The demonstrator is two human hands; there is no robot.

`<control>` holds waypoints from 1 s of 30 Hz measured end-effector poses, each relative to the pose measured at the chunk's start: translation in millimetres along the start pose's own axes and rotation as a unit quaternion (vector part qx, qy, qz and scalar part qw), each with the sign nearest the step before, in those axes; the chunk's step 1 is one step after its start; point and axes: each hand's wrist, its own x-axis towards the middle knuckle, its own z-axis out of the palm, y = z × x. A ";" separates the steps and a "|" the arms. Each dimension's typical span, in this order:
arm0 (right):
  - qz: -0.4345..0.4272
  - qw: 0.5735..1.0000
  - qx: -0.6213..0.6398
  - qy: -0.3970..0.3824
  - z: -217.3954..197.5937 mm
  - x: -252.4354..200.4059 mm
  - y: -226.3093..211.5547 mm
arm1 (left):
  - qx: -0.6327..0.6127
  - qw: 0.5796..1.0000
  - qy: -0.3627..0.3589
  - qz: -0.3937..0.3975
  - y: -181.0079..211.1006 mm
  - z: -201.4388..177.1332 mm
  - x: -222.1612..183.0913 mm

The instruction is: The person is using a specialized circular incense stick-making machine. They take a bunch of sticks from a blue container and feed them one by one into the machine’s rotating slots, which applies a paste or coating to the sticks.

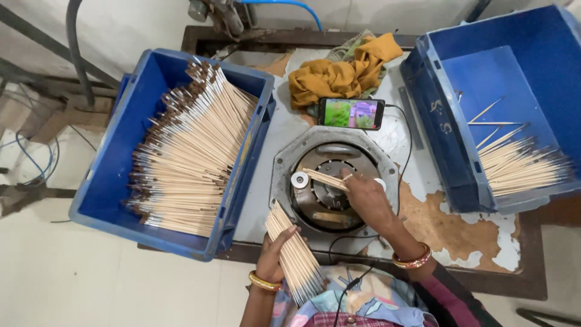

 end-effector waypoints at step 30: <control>0.000 0.997 0.074 -0.001 -16.4 -9.5 -20.0 | 0.036 0.999 0.032 -0.010 -0.9 8.2 -11.7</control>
